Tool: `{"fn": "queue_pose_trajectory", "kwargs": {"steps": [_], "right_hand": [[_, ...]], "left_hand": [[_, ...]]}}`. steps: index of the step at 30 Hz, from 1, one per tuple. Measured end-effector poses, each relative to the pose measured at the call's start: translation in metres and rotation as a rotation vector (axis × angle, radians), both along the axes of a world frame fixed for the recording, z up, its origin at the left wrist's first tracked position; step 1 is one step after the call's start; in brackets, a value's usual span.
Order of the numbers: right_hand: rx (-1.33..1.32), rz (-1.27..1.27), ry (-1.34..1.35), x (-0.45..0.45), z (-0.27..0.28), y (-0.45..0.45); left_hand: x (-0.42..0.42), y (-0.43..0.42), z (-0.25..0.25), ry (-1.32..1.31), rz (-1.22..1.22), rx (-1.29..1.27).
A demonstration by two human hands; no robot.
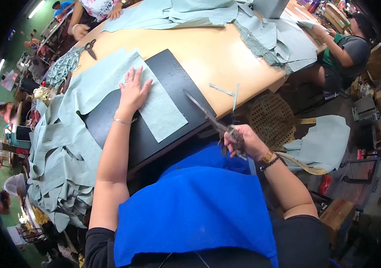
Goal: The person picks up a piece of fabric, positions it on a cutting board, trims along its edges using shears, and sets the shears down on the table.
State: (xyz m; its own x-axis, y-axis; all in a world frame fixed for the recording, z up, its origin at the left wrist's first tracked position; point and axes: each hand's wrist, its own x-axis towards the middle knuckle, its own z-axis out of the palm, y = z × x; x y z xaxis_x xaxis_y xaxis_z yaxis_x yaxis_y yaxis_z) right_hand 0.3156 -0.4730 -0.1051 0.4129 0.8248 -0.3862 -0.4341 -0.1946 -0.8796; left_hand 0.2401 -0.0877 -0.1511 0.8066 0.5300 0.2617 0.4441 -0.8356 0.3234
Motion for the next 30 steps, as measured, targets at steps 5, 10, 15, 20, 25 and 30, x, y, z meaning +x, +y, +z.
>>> {"fn": "queue_pose_trajectory", "kwargs": {"steps": [5, 10, 15, 20, 25, 30], "right_hand": [[-0.083, 0.129, -0.001, -0.002, 0.000, -0.018], [-0.043, 0.161, 0.090, -0.002, -0.002, -0.014], [0.039, 0.185, 0.127, -0.004, -0.018, 0.006], [0.047, 0.120, 0.162, -0.010, -0.025, 0.014], [0.059, 0.149, 0.257, 0.000, -0.027, 0.001], [0.004, 0.300, 0.387, 0.012, -0.014, -0.007]], "left_hand": [[-0.022, -0.004, 0.019, 0.089, -0.154, 0.020], [-0.024, -0.007, 0.026, 0.173, -0.177, -0.037], [-0.024, -0.019, 0.033, 0.223, -0.205, -0.069], [-0.026, -0.025, 0.031, 0.257, -0.075, -0.038], [-0.027, -0.012, 0.027, 0.243, -0.006, -0.028], [-0.026, -0.016, 0.029, 0.271, -0.109, -0.009]]}}
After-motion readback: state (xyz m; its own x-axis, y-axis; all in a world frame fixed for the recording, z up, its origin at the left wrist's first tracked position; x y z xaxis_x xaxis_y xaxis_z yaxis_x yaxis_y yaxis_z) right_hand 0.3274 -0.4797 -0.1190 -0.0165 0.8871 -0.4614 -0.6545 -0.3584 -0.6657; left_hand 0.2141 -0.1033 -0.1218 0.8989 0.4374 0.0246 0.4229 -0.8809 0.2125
